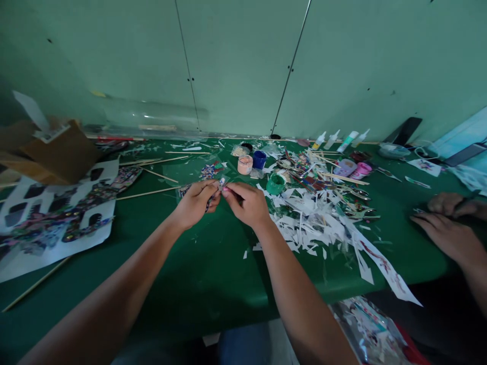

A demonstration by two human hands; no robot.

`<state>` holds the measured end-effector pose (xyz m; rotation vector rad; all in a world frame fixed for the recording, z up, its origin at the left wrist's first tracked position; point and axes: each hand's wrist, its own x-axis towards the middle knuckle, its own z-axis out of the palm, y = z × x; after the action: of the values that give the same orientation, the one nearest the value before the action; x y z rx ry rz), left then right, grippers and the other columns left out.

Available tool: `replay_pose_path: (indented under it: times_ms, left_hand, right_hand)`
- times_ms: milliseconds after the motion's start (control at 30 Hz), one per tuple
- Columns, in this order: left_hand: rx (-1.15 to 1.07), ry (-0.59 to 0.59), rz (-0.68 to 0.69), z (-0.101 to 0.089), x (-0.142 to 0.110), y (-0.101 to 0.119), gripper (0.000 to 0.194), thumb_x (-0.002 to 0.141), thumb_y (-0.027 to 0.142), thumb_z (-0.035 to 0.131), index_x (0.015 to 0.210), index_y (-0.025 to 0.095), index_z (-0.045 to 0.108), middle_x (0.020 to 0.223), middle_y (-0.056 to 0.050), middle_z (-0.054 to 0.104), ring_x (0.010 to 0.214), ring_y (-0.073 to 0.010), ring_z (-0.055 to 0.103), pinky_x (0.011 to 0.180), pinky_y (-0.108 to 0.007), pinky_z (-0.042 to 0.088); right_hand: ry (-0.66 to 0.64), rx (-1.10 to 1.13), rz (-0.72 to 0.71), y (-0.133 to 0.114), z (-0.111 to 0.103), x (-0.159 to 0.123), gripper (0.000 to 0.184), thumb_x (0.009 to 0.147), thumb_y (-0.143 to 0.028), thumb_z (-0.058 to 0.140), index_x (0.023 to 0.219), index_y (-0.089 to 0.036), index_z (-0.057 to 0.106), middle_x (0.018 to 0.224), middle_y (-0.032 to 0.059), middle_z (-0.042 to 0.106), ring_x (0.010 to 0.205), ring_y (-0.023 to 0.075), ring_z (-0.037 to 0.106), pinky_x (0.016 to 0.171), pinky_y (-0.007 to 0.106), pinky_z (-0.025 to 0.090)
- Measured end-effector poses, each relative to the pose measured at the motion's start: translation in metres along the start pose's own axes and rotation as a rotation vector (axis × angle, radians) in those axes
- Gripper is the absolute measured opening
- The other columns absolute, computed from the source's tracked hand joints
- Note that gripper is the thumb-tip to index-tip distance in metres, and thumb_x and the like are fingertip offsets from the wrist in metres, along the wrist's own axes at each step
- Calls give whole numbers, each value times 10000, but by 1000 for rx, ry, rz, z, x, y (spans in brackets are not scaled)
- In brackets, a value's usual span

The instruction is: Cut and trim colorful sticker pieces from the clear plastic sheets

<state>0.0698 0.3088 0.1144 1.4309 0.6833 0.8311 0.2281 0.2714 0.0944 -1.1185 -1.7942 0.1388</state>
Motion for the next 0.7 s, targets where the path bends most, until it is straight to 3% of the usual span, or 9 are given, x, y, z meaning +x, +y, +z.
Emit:
replay_pose_path:
  times_ms: [300, 500, 700]
  left_hand:
    - [-11, -143, -10, 1, -4, 8, 326, 936, 338, 409, 653, 176, 411, 542, 55, 363, 426, -46, 334, 420, -197, 282]
    - [181, -197, 0, 0, -5, 9, 266, 946, 387, 385, 817, 178, 487, 749, -5, 591, 432, -55, 477, 445, -222, 393]
    - [127, -51, 41, 1, -1, 5, 217, 925, 305, 432, 753, 178, 471, 573, 65, 323, 442, -53, 297, 422, -208, 232]
  right_hand:
    - [142, 56, 166, 6, -6, 1, 274, 918, -390, 512, 1010, -218, 704, 961, 48, 744, 826, 196, 689, 733, 325, 538]
    - [135, 126, 199, 7, -6, 0, 316, 926, -428, 479, 957, -201, 696, 838, 44, 730, 742, 186, 663, 654, 298, 515]
    - [71, 83, 163, 4, -2, -2, 292, 928, -417, 473, 938, -215, 684, 811, 37, 707, 705, 178, 641, 659, 302, 496]
